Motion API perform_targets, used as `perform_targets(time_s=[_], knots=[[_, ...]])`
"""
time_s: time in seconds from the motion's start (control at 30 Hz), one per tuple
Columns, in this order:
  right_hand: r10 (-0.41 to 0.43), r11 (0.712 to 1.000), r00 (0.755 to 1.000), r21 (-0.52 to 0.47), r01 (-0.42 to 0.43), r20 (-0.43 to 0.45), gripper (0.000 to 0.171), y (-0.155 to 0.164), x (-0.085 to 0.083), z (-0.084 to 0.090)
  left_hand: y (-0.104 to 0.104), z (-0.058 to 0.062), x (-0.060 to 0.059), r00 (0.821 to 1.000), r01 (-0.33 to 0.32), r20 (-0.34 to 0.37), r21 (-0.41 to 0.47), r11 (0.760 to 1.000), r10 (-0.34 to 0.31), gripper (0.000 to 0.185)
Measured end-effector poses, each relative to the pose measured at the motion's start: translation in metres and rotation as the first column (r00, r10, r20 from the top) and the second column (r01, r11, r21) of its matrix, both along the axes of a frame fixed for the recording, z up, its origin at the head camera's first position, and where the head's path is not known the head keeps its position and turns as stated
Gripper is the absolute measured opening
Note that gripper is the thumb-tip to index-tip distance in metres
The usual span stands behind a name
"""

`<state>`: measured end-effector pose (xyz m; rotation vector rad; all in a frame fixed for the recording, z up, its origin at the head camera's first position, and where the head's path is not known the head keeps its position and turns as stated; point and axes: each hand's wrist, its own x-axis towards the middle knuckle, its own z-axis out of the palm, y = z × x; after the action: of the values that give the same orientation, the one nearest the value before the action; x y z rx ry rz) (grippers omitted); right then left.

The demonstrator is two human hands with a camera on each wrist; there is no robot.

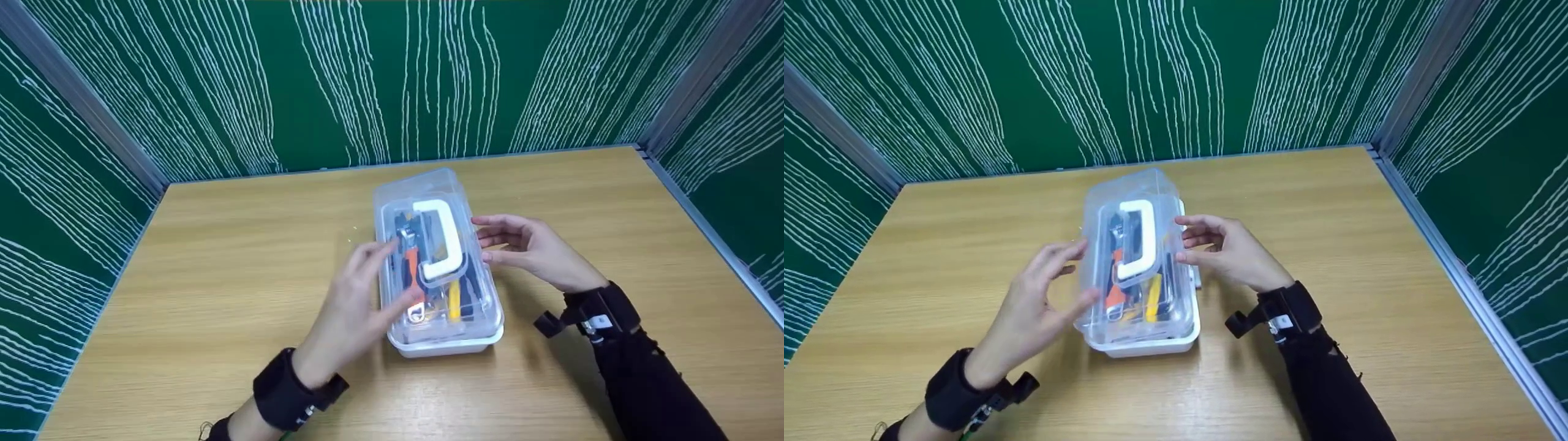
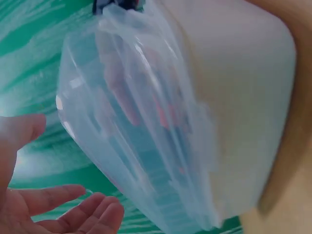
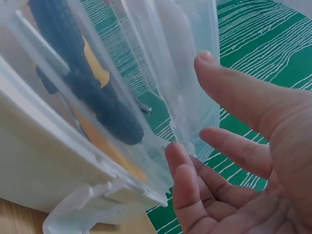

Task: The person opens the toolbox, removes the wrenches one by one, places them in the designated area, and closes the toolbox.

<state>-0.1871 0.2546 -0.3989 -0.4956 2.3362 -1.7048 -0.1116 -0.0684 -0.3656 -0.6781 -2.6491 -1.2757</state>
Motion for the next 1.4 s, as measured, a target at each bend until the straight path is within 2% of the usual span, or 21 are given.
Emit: perform_targets(time_s=[0.07, 0.13, 0.2, 0.3, 0.47, 0.6, 0.67, 0.73, 0.83, 1.0, 1.1, 1.23, 1.4], knots=[[-0.001, 1.000, 1.000, -0.019, 0.001, -0.003, 0.063, -0.001, 0.001, 0.001, 0.008, 0.003, 0.007, 0.995, 0.041, -0.087, -0.054, 0.998, -0.045, 0.078], [-0.003, 0.999, 1.000, -0.035, 0.003, -0.005, 0.061, -0.002, 0.002, 0.002, 0.016, 0.005, 0.013, 0.981, 0.071, -0.170, -0.105, 0.992, -0.089, 0.080], [-0.007, 0.999, 1.000, -0.050, 0.007, -0.004, 0.060, -0.003, 0.002, 0.003, 0.025, 0.007, 0.019, 0.958, 0.084, -0.259, -0.168, 0.982, -0.126, 0.083], [-0.011, 0.998, 1.000, -0.070, 0.011, -0.005, 0.058, -0.005, 0.003, 0.004, 0.038, 0.007, 0.025, 0.909, 0.058, -0.381, -0.282, 0.958, -0.168, 0.087], [-0.022, 0.995, 1.000, -0.094, 0.020, -0.016, 0.053, -0.007, 0.005, 0.007, 0.058, 0.003, 0.031, 0.821, -0.067, -0.531, -0.453, 0.889, -0.209, 0.092], [-0.036, 0.994, 0.999, -0.108, 0.031, -0.039, 0.048, -0.008, 0.007, 0.009, 0.071, -0.003, 0.030, 0.740, -0.218, -0.635, -0.539, 0.814, -0.223, 0.095], [-0.042, 0.993, 0.998, -0.114, 0.036, -0.048, 0.047, -0.009, 0.008, 0.010, 0.076, -0.005, 0.029, 0.711, -0.280, -0.666, -0.563, 0.778, -0.225, 0.096], [-0.049, 0.992, 0.997, -0.118, 0.043, -0.051, 0.046, -0.010, 0.008, 0.010, 0.079, -0.007, 0.028, 0.693, -0.331, -0.685, -0.581, 0.743, -0.226, 0.096], [-0.055, 0.992, 0.997, -0.118, 0.049, -0.052, 0.045, -0.011, 0.009, 0.010, 0.082, -0.007, 0.028, 0.678, -0.378, -0.699, -0.598, 0.707, -0.228, 0.094], [-0.067, 0.991, 0.997, -0.122, 0.061, -0.048, 0.042, -0.011, 0.008, 0.007, 0.086, -0.004, 0.025, 0.650, -0.417, -0.720, -0.605, 0.679, -0.243, 0.088], [-0.068, 0.990, 0.997, -0.126, 0.062, -0.038, 0.039, -0.010, 0.005, 0.004, 0.086, -0.002, 0.023, 0.649, -0.409, -0.717, -0.612, 0.678, -0.255, 0.086], [-0.100, 0.991, 0.995, -0.088, 0.098, -0.021, 0.037, -0.010, 0.000, -0.003, 0.083, 0.000, 0.022, 0.650, -0.387, -0.715, -0.604, 0.697, -0.258, 0.085], [-0.176, 0.980, 0.984, 0.103, 0.173, 0.015, 0.042, -0.011, -0.005, -0.012, 0.080, 0.001, 0.020, 0.648, -0.361, -0.718, -0.583, 0.728, -0.253, 0.087]])
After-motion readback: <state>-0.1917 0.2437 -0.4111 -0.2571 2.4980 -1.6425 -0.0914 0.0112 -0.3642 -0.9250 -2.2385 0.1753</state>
